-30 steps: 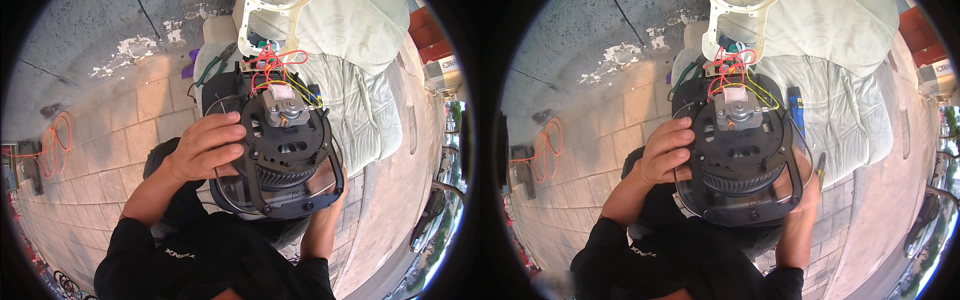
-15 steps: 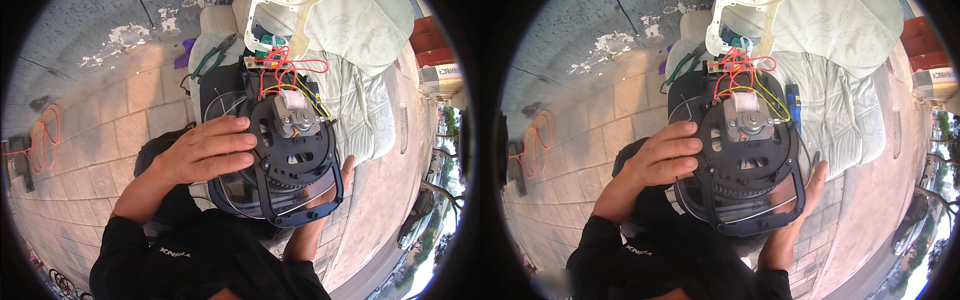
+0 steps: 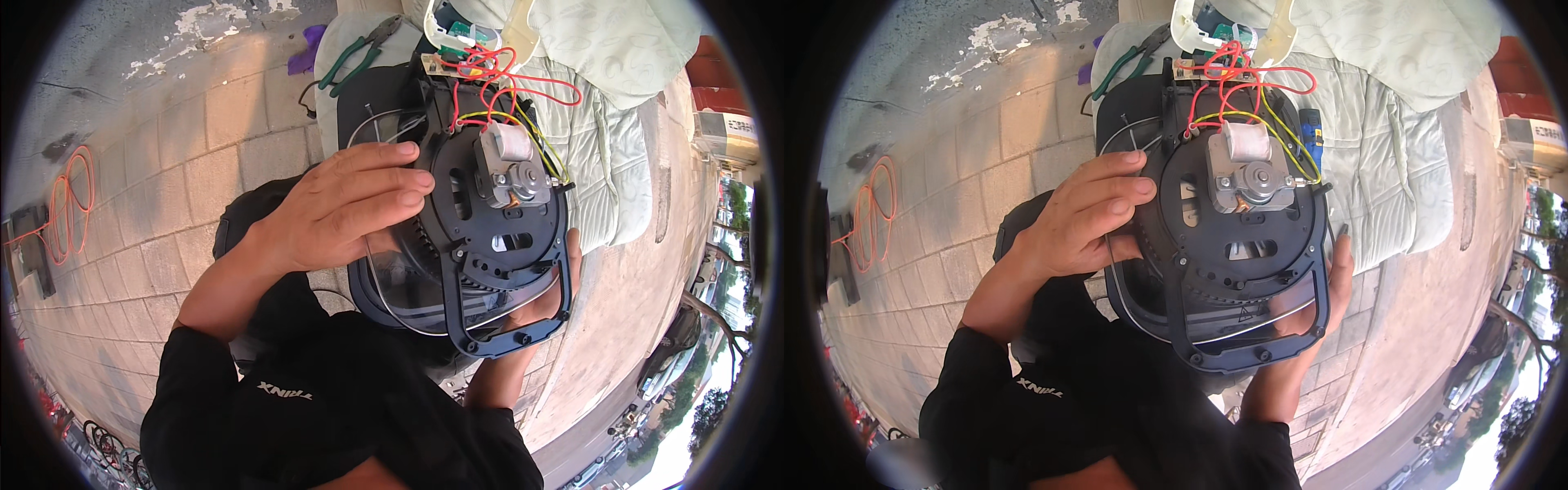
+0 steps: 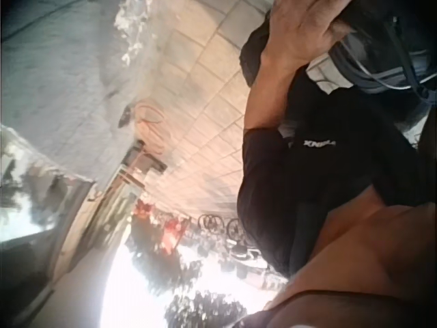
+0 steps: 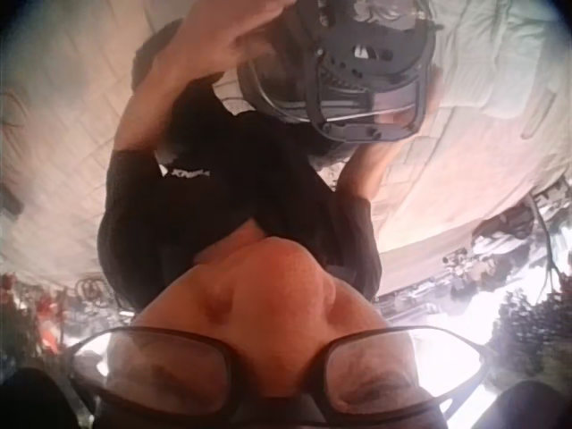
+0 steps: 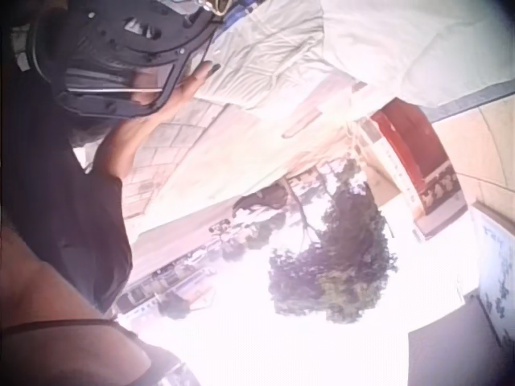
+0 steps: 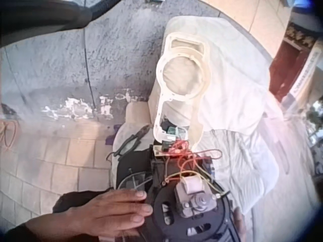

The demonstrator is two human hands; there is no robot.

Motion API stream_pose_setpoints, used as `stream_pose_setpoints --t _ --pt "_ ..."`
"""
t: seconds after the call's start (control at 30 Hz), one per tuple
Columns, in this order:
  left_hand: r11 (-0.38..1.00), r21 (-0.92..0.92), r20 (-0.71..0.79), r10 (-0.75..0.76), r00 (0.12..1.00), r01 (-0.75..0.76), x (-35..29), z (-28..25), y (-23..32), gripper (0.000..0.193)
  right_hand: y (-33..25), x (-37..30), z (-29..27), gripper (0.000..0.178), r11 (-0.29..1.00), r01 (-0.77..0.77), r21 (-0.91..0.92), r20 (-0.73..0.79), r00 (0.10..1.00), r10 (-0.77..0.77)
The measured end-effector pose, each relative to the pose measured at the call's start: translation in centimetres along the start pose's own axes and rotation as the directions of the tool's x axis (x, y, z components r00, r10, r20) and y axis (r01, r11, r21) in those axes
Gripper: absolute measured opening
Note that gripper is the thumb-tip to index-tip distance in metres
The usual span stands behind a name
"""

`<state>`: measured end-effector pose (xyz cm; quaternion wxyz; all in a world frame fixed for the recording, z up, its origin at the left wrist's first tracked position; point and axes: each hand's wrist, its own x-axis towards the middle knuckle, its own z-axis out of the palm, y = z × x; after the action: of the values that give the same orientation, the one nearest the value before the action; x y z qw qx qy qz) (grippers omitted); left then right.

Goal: The person repairs a small washing machine by connecting multiple colored wires to a circuit board and motor assembly. They use pliers to strip wire ends and a screwdriver to tighten connections, then reassemble the top lid and internal basket components.

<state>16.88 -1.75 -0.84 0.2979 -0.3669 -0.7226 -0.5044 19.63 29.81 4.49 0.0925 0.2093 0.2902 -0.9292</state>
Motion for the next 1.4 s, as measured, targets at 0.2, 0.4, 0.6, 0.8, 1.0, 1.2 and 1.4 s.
stream_pose_setpoints --t 0.2,0.4,0.6,0.8,1.0,1.2,1.4 --pt "0.975 -0.035 -0.01 -0.218 0.976 0.218 0.4 -0.6 0.1 0.088 -1.0 0.1 -0.6 0.068 0.999 -0.05 0.019 0.172 0.984 0.046" --pt "0.93 0.118 -0.012 -0.348 0.937 0.347 -0.1 -0.8 0.6 0.119 0.5 -0.2 -2.1 0.096 0.03 0.614 -0.789 0.517 0.689 -0.508" --pt "0.842 0.07 -0.059 -0.532 0.845 0.535 -1.0 -1.0 2.9 0.11 -0.7 0.1 -3.1 0.092 0.279 0.46 -0.843 0.238 0.785 -0.573" --pt "0.46 -0.685 -0.133 -0.841 0.524 0.565 -3.1 -0.3 6.8 0.077 -1.4 0.3 -2.5 0.099 0.343 0.373 -0.862 0.144 0.829 -0.54" --pt "-0.11 -0.82 0.311 -0.91 0.275 0.561 -1.1 -1.0 7.9 0.047 -1.4 -0.2 -1.7 0.096 0.419 0.27 -0.867 0.011 0.851 -0.526" --pt "-0.292 -0.824 0.436 -0.874 0.214 0.486 0.2 1.2 7.1 0.037 -2.8 -0.7 -3.6 0.069 0.641 0.203 -0.74 -0.078 0.921 -0.382" --pt "-0.445 -0.813 0.529 -0.835 0.155 0.375 0.8 1.8 7.1 0.033 -3.5 -1.6 -4.2 0.046 0.676 0.287 -0.678 0.018 0.927 -0.375"
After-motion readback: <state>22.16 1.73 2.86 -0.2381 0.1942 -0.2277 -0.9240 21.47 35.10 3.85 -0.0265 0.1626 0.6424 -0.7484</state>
